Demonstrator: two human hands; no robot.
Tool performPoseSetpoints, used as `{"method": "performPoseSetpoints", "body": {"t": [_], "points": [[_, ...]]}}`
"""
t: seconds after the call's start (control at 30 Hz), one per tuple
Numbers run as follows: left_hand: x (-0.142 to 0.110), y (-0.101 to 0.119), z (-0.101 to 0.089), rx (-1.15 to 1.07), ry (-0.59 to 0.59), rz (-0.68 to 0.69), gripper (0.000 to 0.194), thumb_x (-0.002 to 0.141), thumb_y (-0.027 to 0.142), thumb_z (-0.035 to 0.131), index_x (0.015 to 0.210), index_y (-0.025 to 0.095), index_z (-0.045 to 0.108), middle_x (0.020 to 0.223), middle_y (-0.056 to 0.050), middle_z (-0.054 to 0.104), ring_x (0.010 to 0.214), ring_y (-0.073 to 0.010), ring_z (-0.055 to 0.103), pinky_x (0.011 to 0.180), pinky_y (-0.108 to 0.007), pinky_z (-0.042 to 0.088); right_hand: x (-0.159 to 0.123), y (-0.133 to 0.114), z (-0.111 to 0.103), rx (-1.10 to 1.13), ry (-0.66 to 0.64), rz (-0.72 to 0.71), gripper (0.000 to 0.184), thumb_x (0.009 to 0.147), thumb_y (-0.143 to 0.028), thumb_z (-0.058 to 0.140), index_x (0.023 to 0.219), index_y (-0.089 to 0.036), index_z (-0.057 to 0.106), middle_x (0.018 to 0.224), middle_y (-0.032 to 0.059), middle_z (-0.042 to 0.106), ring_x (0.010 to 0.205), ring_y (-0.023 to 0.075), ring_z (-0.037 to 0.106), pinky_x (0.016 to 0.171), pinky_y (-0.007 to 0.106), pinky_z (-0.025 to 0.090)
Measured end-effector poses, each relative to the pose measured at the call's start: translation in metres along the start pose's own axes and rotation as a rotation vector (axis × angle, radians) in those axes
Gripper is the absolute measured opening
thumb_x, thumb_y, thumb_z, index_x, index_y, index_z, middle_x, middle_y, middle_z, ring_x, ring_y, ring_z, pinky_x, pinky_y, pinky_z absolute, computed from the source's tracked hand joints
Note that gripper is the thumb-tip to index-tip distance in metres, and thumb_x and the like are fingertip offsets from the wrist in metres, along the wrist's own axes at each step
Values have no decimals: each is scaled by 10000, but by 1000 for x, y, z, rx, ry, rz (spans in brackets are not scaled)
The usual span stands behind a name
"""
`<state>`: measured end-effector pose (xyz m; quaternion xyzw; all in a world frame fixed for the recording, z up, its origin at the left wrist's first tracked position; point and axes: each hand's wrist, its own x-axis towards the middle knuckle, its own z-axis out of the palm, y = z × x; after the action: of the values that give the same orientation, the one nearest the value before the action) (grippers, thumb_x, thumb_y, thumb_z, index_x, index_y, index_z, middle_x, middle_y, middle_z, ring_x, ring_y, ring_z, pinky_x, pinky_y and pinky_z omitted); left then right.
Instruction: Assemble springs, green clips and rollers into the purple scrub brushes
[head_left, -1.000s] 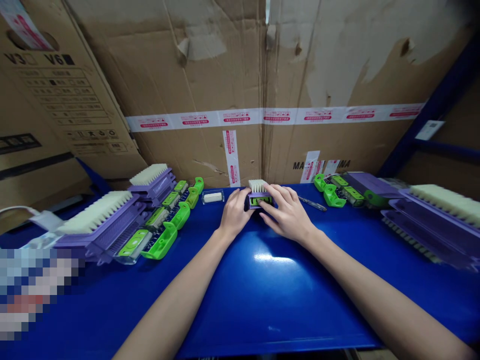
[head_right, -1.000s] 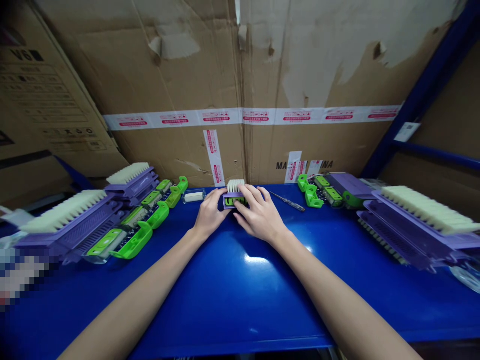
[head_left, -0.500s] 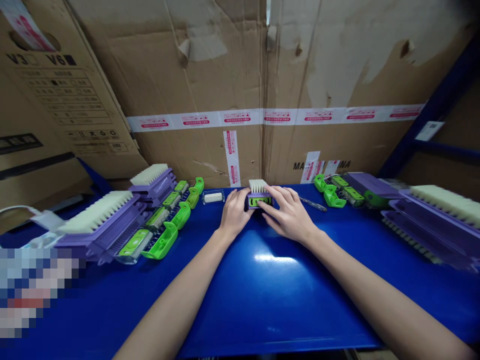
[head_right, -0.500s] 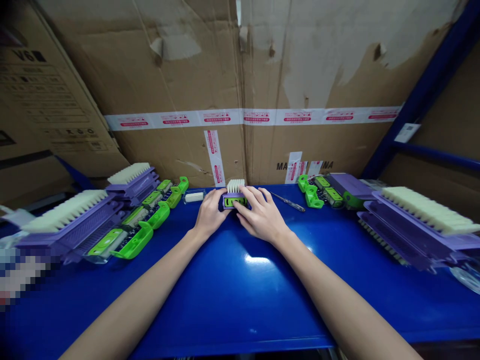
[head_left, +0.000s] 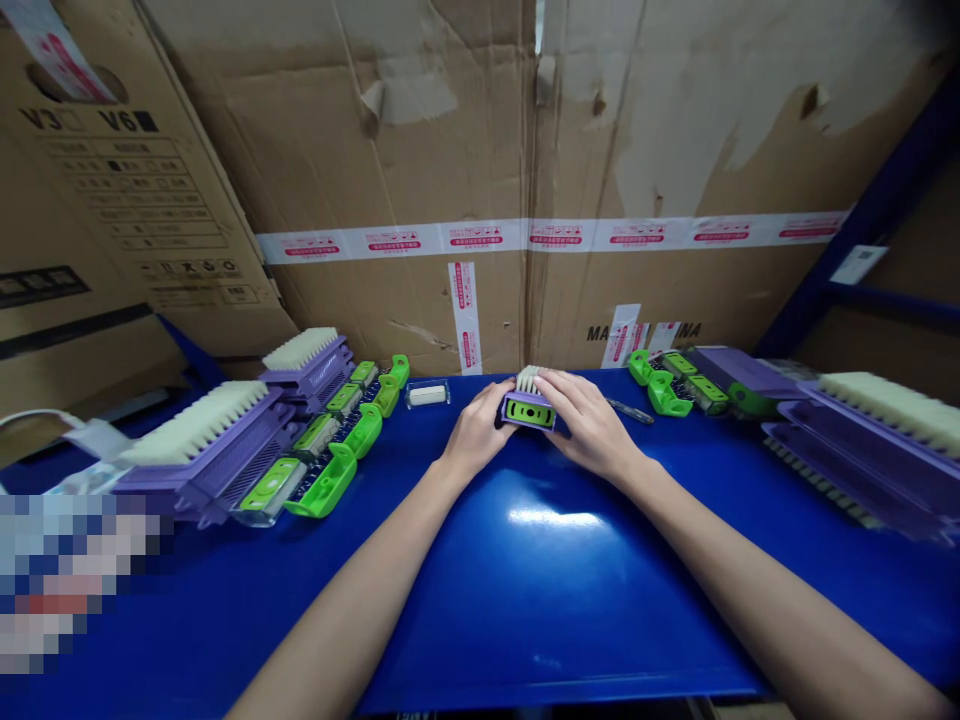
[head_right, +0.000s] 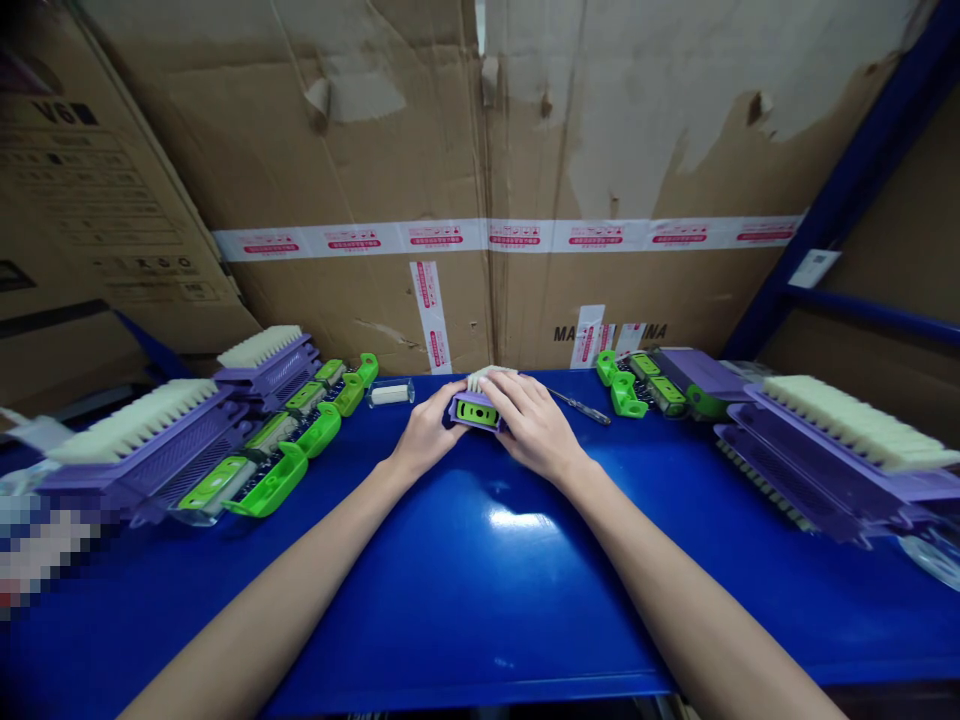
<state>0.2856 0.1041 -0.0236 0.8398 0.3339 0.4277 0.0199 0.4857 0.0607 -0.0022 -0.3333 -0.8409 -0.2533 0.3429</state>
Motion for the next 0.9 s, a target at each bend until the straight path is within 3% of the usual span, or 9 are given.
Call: {"method": "performPoseSetpoints", "body": {"t": [0.13,0.23,0.3,0.43,0.5,0.6,0.67,0.8,0.9], "points": [[2,-6,-6,191,-25,6,451,813,98,532,1261,135,493,1311,-138,560,1204,-235,531,1043,-418,401,0,-3,-2,-32,-26,38,664,774,-122,559,1408,-121,362,1297,176,516,1191,300,458,973,447,420],[5,-13,-18,391,10,-87,225,893,181,451,1020,154,635,1173,-122,642,1080,-253,584,974,-434,415,0,-6,-6,-71,-65,85,675,752,-129,577,1400,-137,387,1297,169,521,1174,307,457,948,452,417],[7,-17,-27,504,10,-113,247,915,219,420,873,151,654,1009,-118,681,986,-256,591,910,-414,427,1,-8,-7,-80,-78,90,679,748,-131,579,1400,-142,390,1298,166,522,1176,305,454,942,446,411],[11,-24,-38,662,-4,-213,367,939,340,372,783,150,645,846,-122,659,909,-272,572,852,-410,421,2,-9,-8,-92,-86,82,648,751,-132,579,1378,-133,416,1297,160,526,1182,300,450,944,429,400],[9,-28,-39,695,7,-289,386,935,391,371,812,146,643,900,-137,654,956,-287,563,872,-415,411,1,-9,-8,-97,-90,81,640,754,-136,578,1374,-135,419,1301,155,525,1182,299,448,945,427,395],[4,-36,-37,765,21,-369,344,884,386,476,1024,100,607,1184,-202,582,1184,-337,467,1013,-473,315,0,-8,-9,-105,-96,81,638,757,-142,578,1374,-134,418,1308,152,522,1178,299,448,940,423,391],[0,-39,-36,793,-40,-431,428,848,369,536,1153,70,547,1287,-235,517,1258,-361,408,1067,-528,230,0,-8,-9,-103,-101,85,644,758,-143,578,1380,-133,410,1316,154,516,1183,300,444,940,421,387],[-2,-37,-36,755,-174,-461,446,836,367,564,1195,105,532,1148,-194,613,1132,-345,511,1054,-569,222,-1,-7,-9,-99,-103,89,657,760,-145,583,1390,-137,397,1314,157,517,1189,301,440,943,424,382],[4,-32,-36,597,-121,-476,431,810,460,584,1101,142,588,1028,-170,651,1061,-344,542,957,-506,358,-1,-6,-9,-101,-101,89,662,759,-148,589,1391,-141,390,1314,155,518,1188,299,444,940,424,384]]}}
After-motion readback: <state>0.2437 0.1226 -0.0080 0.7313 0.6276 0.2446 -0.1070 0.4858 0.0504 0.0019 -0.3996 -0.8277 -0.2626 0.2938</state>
